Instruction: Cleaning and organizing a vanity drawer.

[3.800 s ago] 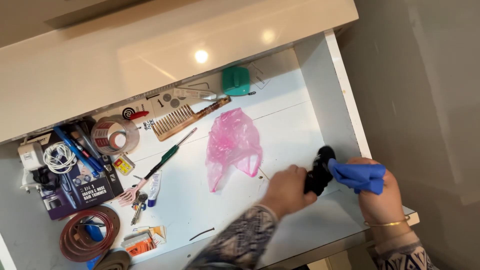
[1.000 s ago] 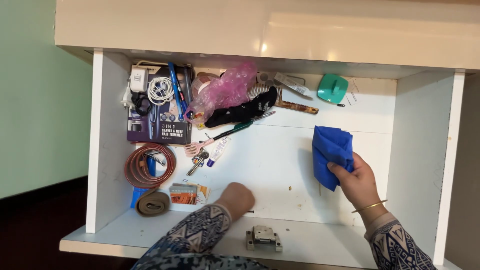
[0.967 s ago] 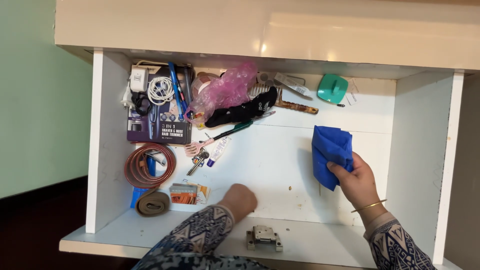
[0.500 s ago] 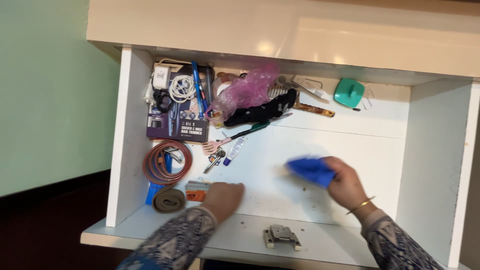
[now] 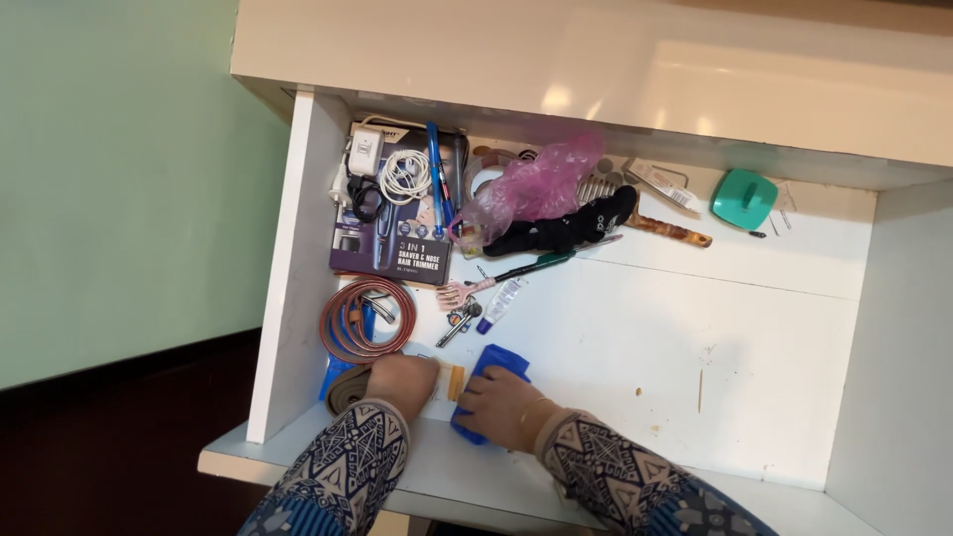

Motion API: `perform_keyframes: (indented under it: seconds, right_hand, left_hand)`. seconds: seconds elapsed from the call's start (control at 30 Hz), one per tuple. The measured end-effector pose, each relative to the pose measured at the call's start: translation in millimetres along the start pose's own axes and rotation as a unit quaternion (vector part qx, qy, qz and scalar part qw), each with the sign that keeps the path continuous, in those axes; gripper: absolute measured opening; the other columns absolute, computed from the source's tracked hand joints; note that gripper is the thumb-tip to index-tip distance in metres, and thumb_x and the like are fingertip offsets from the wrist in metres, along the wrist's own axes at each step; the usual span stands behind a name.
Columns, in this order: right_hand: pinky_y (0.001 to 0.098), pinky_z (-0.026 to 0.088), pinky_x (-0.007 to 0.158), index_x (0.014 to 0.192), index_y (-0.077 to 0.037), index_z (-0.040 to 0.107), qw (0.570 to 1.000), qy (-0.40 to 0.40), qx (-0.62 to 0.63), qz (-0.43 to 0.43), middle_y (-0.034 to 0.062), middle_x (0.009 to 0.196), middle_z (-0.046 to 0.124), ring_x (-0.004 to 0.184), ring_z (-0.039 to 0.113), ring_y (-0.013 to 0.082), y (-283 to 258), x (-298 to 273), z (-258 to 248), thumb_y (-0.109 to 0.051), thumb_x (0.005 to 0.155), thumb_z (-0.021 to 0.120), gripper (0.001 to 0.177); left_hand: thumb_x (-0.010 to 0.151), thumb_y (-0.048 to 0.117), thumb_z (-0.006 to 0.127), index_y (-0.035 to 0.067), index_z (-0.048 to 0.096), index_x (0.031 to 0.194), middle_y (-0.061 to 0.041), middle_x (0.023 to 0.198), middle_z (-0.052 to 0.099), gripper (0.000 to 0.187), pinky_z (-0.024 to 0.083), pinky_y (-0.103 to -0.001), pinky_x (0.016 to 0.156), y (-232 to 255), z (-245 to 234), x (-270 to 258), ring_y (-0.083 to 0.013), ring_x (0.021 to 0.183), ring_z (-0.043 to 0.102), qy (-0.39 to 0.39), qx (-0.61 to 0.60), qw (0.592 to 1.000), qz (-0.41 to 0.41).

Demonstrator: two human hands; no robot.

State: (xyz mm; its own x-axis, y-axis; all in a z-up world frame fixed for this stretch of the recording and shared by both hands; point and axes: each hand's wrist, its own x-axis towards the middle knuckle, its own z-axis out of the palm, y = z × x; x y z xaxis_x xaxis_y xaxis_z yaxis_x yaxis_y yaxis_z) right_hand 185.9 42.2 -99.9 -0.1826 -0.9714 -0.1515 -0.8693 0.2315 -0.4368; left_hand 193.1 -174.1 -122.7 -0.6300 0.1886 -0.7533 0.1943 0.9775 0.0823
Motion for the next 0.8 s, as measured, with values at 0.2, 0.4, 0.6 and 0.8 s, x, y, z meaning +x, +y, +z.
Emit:
perform_keyframes:
  seconds: [0.2, 0.4, 0.6, 0.8]
  right_hand:
    - [0.0408, 0.039, 0.105, 0.098, -0.022, 0.075, 0.981, -0.163, 0.04, 0.092, -0.0024, 0.113, 0.069, 0.113, 0.059, 0.0193, 18, -65, -8, -0.015, 0.077, 0.081, 0.023]
    - [0.0394, 0.037, 0.102, 0.091, -0.02, 0.074, 0.972, -0.212, 0.024, 0.101, -0.004, 0.113, 0.067, 0.111, 0.056, 0.0189, 53, -181, 4, -0.018, 0.083, 0.075, 0.009]
    - [0.0376, 0.036, 0.105, 0.09, -0.02, 0.074, 0.934, -0.301, 0.005, 0.195, -0.0043, 0.113, 0.066, 0.114, 0.055, 0.0199, 65, -222, -27, -0.016, 0.087, 0.069, 0.008]
    - [0.0407, 0.043, 0.095, 0.079, -0.019, 0.075, 0.895, 0.143, 0.038, 0.422, -0.0011, 0.094, 0.073, 0.101, 0.064, 0.0232, 74, -234, -68, -0.005, 0.064, 0.071, 0.021]
  left_hand:
    - [0.097, 0.011, 0.057, 0.011, 0.071, 0.101, -0.01, 0.098, 0.075, 0.015, 0.061, -0.04, 0.069, 6, -2, -5, -0.0279, 0.09, 0.075, 0.003, 0.028, 1.0, -0.004]
    - [0.098, 0.013, 0.055, 0.011, 0.073, 0.099, -0.01, 0.096, 0.075, 0.018, 0.06, -0.041, 0.069, 3, 11, 4, -0.0281, 0.089, 0.075, 0.022, 0.023, 0.999, -0.01]
    - [0.093, 0.012, 0.059, 0.011, 0.073, 0.101, -0.011, 0.098, 0.075, 0.016, 0.061, -0.042, 0.071, -1, 27, 5, -0.0288, 0.09, 0.075, 0.01, 0.041, 0.999, -0.01]
    - [0.084, 0.022, 0.07, 0.009, 0.066, 0.096, -0.011, 0.09, 0.072, 0.018, 0.055, -0.043, 0.079, 33, -46, -12, -0.0297, 0.088, 0.071, 0.04, -0.165, 0.985, 0.03]
